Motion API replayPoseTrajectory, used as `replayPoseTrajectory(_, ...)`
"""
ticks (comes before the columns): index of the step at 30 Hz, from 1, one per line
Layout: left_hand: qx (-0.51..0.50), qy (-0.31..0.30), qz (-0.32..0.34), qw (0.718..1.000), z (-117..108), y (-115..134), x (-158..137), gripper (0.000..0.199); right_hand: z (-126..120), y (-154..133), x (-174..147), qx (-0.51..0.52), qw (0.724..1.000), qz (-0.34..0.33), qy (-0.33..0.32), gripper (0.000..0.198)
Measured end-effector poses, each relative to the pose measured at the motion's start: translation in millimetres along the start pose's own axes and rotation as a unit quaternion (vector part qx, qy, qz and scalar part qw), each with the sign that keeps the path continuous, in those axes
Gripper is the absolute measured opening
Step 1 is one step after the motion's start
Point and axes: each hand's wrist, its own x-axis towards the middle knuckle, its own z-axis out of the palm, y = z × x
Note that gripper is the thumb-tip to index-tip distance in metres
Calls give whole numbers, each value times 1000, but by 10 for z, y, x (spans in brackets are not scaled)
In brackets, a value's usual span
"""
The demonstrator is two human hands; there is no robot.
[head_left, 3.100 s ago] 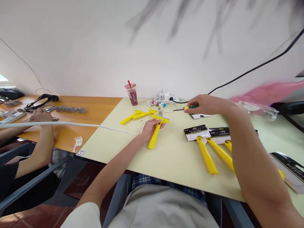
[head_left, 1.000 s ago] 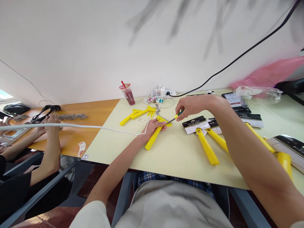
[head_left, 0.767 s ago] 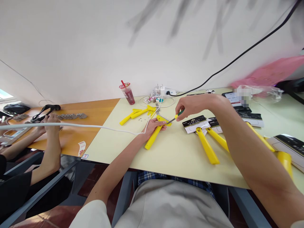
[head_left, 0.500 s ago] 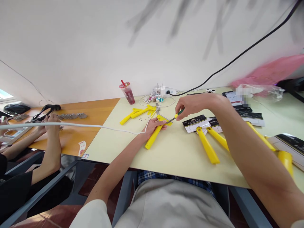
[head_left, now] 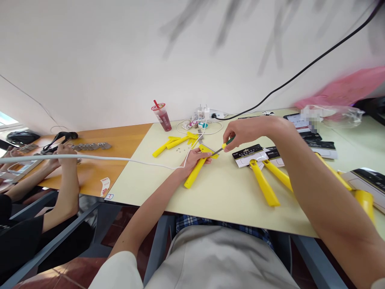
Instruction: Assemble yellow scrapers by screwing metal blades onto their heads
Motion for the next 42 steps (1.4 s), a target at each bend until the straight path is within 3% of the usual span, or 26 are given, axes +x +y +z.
replayPoseTrajectory(4, -3, 3, -2, 1000, -11, -7, -1, 27, -49, 72, -61, -2, 1000, 12, 23, 43)
replayPoseTrajectory(9, -9, -12, 6, 1000, -30, -27, 3, 33, -26, 45, -14, -21, 994, 19, 103, 52)
replayPoseTrajectory(13, -19, -7, 3, 1000, -19, -14, -5, 34, 126, -37, 239, -29, 989, -40, 139, 52)
replayPoseTrajectory(16, -26, -3, 4, 1000, -11, 4, -16, 34, 264, -65, 463, -10, 986, -95, 139, 53)
replayPoseTrajectory(20, -36, -5, 7, 999, -8, 15, -31, 38, 376, -44, 621, 14, 987, -113, 114, 52)
replayPoseTrajectory(33, -56, -13, -2, 998, 1, 7, -26, 29, 424, 34, 683, 30, 991, -122, 56, 37)
replayPoseTrajectory(42, -64, 9, -15, 998, 19, 30, -40, 9, 354, 48, 603, 22, 991, -106, 78, 37)
